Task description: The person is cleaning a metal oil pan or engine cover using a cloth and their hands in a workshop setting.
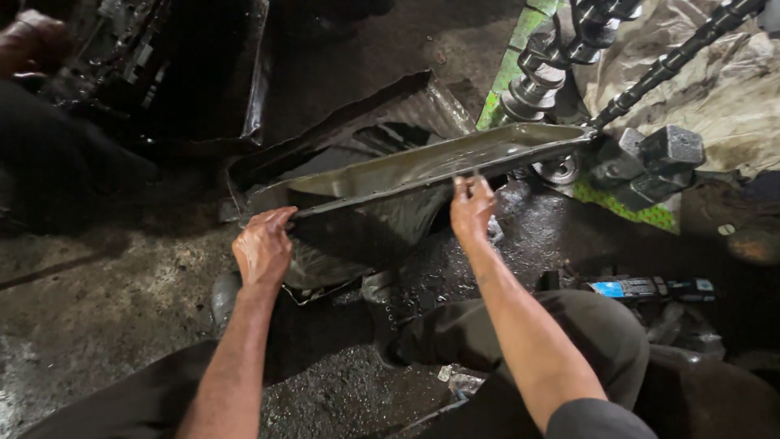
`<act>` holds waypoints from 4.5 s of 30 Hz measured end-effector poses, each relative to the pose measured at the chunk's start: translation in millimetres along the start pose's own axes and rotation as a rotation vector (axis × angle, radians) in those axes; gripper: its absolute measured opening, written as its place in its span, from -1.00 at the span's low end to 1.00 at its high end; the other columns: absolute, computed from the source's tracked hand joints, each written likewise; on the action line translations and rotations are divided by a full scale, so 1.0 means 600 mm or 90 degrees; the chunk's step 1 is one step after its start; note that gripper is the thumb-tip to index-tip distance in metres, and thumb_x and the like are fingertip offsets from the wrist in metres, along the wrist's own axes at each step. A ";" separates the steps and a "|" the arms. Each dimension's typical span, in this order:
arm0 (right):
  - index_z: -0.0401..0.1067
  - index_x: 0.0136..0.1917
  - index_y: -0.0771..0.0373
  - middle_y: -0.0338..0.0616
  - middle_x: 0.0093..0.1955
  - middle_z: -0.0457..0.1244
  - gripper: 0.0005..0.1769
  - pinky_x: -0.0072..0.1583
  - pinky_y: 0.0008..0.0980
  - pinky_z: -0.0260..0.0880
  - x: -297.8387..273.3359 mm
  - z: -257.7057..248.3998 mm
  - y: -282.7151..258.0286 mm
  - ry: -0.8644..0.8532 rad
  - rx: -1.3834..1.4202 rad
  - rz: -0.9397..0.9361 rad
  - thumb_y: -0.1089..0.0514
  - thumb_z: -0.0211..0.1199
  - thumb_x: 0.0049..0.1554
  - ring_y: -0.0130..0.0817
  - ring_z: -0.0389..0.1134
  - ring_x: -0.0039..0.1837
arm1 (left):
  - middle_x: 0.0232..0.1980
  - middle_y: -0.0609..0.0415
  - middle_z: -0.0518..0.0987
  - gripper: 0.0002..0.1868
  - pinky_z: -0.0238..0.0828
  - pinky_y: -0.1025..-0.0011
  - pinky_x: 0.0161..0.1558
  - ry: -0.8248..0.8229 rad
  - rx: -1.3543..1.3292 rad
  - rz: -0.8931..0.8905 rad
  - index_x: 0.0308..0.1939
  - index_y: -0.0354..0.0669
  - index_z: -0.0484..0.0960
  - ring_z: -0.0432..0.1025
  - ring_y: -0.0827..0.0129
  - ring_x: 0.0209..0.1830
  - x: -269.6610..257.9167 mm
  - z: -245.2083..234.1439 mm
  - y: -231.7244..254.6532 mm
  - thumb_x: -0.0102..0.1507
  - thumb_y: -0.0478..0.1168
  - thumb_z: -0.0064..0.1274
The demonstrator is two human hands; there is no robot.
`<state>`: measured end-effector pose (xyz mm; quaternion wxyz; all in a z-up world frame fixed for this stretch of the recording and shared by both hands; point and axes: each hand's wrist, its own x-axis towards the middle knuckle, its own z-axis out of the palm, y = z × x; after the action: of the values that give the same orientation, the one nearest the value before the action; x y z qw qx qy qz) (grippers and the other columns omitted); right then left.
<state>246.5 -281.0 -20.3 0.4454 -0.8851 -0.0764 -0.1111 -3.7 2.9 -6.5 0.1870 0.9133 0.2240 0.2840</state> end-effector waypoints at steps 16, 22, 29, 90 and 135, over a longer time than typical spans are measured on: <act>0.41 0.10 0.37 0.16 -0.10 0.38 -0.65 -0.05 -0.03 0.40 -0.078 0.056 -0.060 -0.034 0.009 -0.075 0.03 0.29 0.23 0.03 0.43 -0.09 | 0.02 0.09 0.71 -0.62 0.53 0.20 0.02 0.018 -0.025 -0.019 -0.01 0.05 0.75 0.57 0.14 0.05 0.005 0.004 0.011 0.21 -0.40 -0.04; 0.48 -0.06 0.38 0.20 -0.13 0.40 -0.64 -0.04 0.00 0.39 -0.128 0.094 -0.096 -0.065 0.028 -0.179 -0.02 0.27 0.25 0.17 0.44 -0.07 | 0.02 0.09 0.71 -0.58 0.53 0.21 0.02 0.010 -0.019 -0.022 0.00 0.06 0.76 0.57 0.15 0.04 0.002 0.002 -0.013 0.18 -0.42 -0.05; 0.46 -0.04 0.35 0.12 -0.16 0.41 -0.67 -0.09 -0.04 0.42 -0.141 0.109 -0.136 -0.030 -0.041 -0.116 -0.01 0.20 0.27 0.06 0.46 -0.19 | 0.10 0.03 0.68 -0.60 0.55 0.28 0.09 0.047 -0.180 -0.104 -0.02 -0.08 0.73 0.59 0.13 0.06 -0.009 -0.027 -0.033 0.19 -0.48 -0.11; 0.47 0.10 0.23 0.22 -0.11 0.39 -0.76 0.07 0.09 0.35 -0.144 0.202 -0.435 -0.602 -0.235 -0.523 0.19 0.27 0.14 0.22 0.42 0.04 | -0.11 -0.21 0.70 -0.75 0.48 0.12 0.03 0.260 -0.357 -0.683 -0.05 -0.19 0.71 0.61 -0.05 -0.07 -0.031 0.045 -0.102 0.23 -0.19 0.23; 0.54 0.20 0.11 0.14 -0.01 0.41 -0.67 0.08 0.01 0.43 -0.144 0.326 -0.470 -0.834 -0.331 -0.739 0.09 0.28 0.16 0.12 0.44 0.01 | -0.21 -0.09 0.71 -0.80 0.47 0.14 -0.12 0.130 -0.361 -0.662 -0.17 -0.12 0.71 0.61 -0.01 -0.16 -0.041 0.038 -0.081 0.24 -0.09 0.18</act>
<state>122.5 40.1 61.0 -0.0261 -0.6662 -0.7198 0.1936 -23.0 25.6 -57.2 0.5155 0.5665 0.5738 0.2899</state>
